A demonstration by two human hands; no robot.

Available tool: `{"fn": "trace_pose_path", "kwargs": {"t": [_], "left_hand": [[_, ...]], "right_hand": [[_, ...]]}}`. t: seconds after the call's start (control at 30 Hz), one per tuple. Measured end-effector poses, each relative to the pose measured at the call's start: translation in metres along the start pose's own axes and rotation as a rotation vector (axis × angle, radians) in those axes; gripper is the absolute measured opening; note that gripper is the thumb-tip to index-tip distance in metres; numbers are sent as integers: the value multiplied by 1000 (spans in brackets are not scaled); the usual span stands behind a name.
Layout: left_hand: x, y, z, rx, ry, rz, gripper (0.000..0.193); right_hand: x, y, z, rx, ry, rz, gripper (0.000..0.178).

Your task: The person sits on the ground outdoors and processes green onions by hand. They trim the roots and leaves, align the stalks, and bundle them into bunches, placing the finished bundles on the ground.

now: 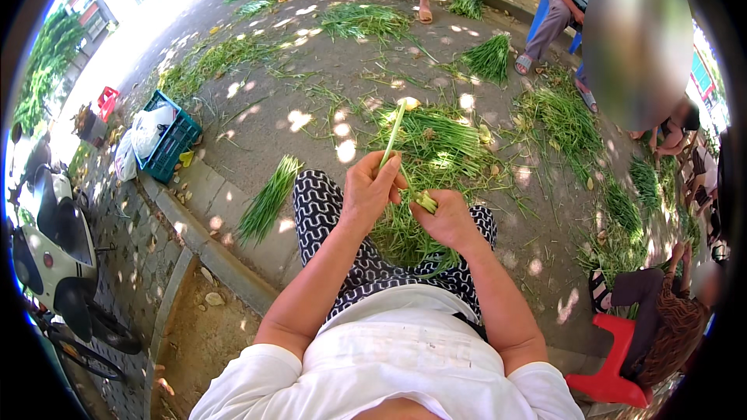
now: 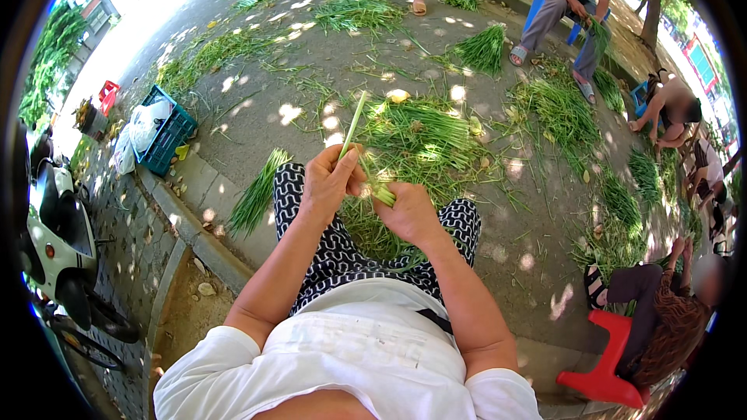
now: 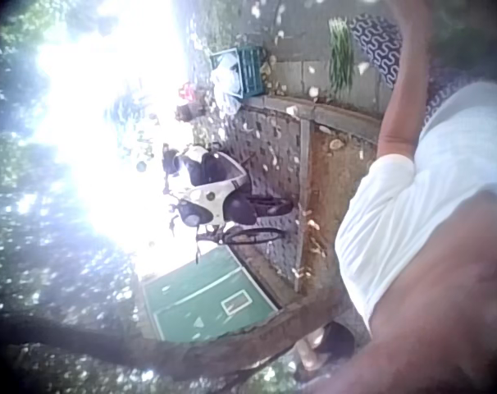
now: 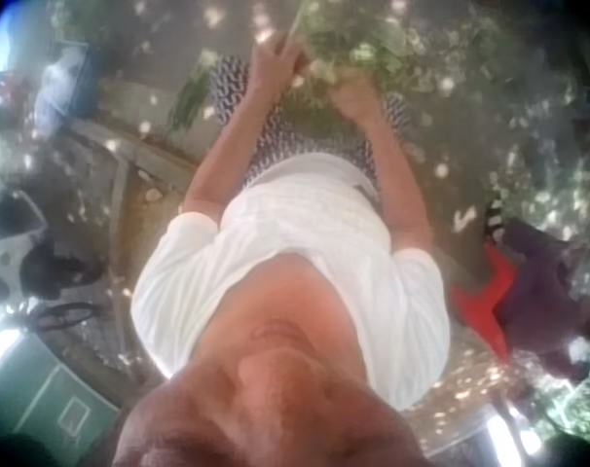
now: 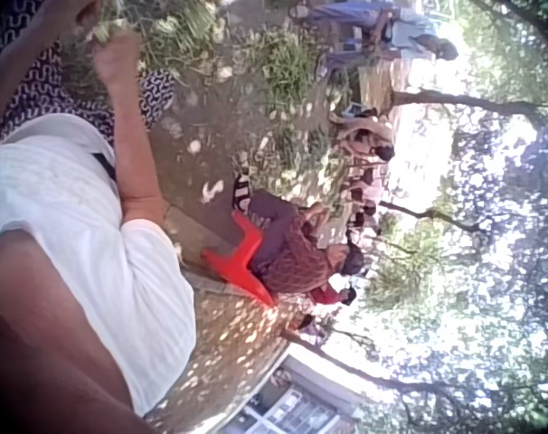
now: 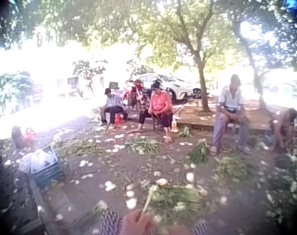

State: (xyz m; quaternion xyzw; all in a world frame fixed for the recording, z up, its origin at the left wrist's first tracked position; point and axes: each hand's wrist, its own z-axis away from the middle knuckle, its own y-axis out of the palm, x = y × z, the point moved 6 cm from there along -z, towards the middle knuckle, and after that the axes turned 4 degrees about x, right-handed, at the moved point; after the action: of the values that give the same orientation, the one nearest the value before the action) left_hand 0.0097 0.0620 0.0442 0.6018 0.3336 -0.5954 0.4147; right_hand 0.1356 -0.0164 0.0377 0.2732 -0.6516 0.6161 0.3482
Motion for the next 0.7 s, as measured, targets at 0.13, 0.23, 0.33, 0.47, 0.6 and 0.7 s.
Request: {"fn": "trace_pose_path", "kwargs": {"t": [0.13,0.23,0.33,0.47,0.6,0.7], "left_hand": [[0,-2,-2,22,-22,-73,22],[0,-3,-2,45,-10,-61,23],[3,-3,-2,83,26,32,24],[4,-1,-3,137,19,93,25],[2,-1,-3,162,10,93,25],[3,-2,-4,180,-1,114,24]], "right_hand": [[9,3,3,-15,-68,85,24],[9,2,2,28,-16,44,20],[6,-1,1,39,19,11,20],[7,-2,2,25,7,8,21],[7,-1,3,52,42,-19,26],[9,-1,3,64,45,-34,25]]}}
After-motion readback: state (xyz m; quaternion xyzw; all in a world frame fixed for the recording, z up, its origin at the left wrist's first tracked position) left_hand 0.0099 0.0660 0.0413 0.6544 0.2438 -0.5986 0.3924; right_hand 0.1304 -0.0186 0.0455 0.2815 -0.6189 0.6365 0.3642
